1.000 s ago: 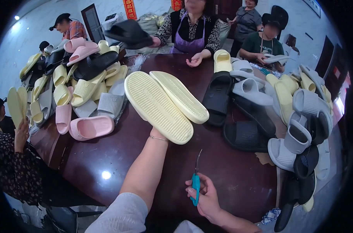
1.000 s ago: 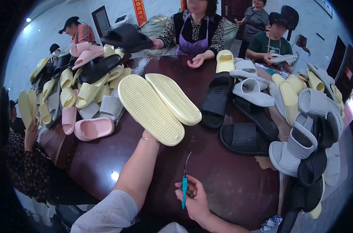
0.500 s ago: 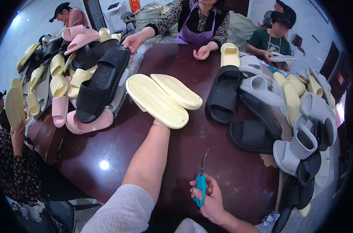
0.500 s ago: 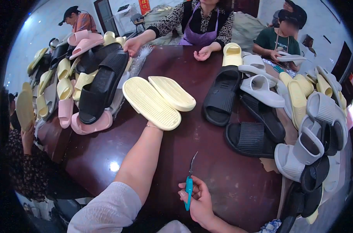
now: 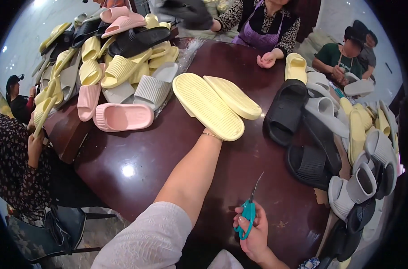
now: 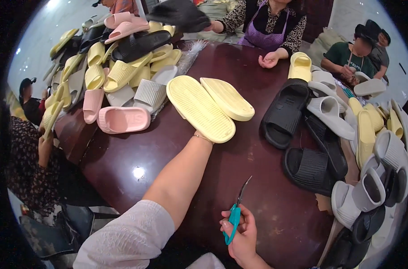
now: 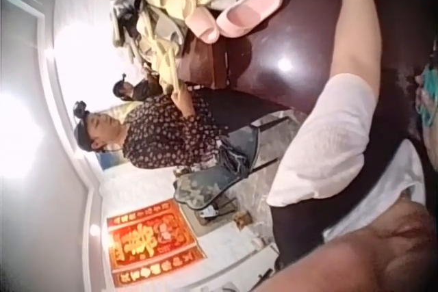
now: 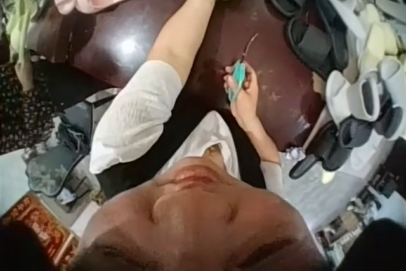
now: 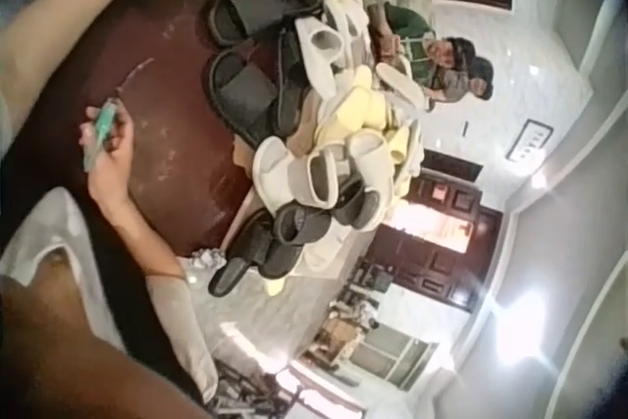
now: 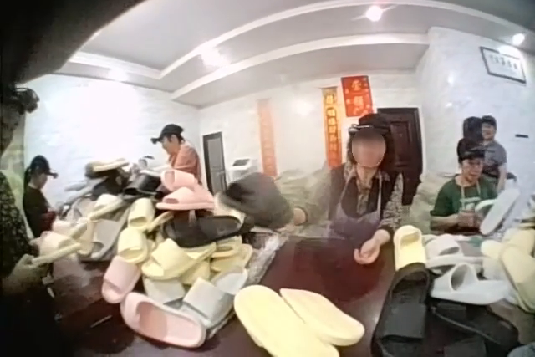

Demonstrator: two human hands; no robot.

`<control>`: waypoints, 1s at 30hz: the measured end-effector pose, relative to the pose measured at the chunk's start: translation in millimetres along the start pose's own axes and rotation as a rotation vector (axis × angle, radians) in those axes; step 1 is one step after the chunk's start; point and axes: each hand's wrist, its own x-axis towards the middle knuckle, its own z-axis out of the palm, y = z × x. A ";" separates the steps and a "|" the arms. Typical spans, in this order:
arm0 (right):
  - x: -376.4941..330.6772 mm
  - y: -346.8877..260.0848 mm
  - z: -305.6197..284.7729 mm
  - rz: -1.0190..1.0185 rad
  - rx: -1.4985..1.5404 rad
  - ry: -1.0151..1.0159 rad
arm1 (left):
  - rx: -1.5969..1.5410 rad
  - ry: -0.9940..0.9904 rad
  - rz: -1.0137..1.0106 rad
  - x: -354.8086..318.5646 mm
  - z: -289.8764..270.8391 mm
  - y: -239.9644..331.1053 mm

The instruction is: Trim excess material and loose threads from newly manufactured slippers using scissors.

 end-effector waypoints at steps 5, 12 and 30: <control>-2.3 0.9 -0.5 -0.009 0.053 -0.005 | -0.032 -0.030 0.012 2.7 2.7 0.7; -3.0 3.2 -0.1 -0.066 0.062 0.004 | 0.193 -0.285 0.002 -40.9 31.0 22.2; -1.1 -36.7 -12.4 -0.431 0.117 0.087 | 2.165 -0.757 0.920 -233.0 69.6 56.9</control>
